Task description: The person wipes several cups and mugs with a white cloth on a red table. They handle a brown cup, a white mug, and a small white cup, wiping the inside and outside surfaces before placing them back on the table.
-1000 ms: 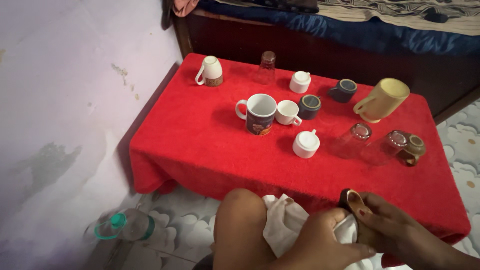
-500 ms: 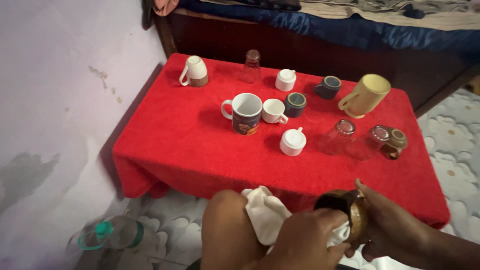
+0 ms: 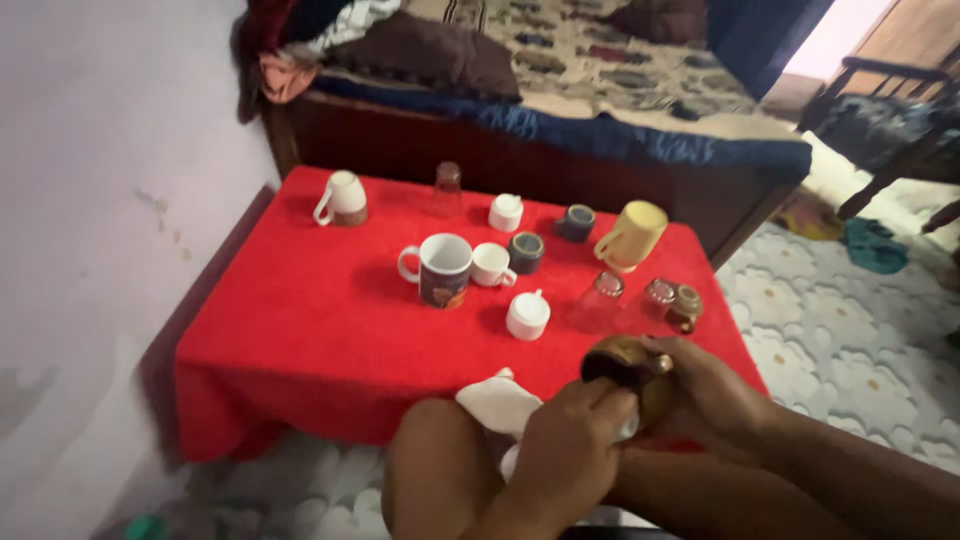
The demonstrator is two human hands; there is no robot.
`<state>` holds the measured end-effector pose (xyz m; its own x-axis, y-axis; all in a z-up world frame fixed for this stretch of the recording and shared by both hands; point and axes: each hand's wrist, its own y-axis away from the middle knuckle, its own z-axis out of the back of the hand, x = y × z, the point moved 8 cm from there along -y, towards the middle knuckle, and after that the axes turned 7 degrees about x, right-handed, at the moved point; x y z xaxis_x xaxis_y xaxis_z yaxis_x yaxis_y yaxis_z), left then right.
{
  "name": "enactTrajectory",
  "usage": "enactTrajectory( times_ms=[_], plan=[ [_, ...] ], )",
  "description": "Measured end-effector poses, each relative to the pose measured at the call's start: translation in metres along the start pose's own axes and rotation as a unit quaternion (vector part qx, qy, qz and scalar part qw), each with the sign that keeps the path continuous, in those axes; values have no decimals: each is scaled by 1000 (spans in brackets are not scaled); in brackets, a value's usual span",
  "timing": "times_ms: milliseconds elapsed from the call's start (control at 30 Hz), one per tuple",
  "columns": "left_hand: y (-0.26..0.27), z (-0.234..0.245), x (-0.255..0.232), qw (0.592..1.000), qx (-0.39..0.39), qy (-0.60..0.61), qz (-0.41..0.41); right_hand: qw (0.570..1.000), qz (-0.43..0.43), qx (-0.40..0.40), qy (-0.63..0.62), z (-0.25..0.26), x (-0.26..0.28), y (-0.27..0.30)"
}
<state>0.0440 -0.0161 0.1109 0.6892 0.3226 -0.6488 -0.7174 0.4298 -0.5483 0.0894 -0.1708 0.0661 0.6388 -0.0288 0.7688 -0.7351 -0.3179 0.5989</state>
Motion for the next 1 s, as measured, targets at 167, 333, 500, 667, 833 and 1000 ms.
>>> enactTrajectory(
  times_ms=[167, 333, 500, 667, 833, 1000],
  plan=[
    [-4, 14, 15, 999, -12, -4, 40, 998, 39, 47, 2, -22, 18, -19],
    [-4, 17, 47, 985, 10, 123, 122, 994, 33, 76, -66, -36, 1, -55],
    [-2, 30, 99, 925, -112, 270, 240, 981, 51, 61, -175, -35, -6, -100],
    [-20, 48, 123, 940, -192, 37, 281, 981, 66, 75, -167, -22, 0, -140],
    [-73, 16, 148, 946, -156, -26, 282, 987, 115, 71, -86, 26, 12, -178],
    [-104, -10, 189, 915, -115, 75, 379, 985, 140, 34, -99, 63, 17, -205]
  ],
)
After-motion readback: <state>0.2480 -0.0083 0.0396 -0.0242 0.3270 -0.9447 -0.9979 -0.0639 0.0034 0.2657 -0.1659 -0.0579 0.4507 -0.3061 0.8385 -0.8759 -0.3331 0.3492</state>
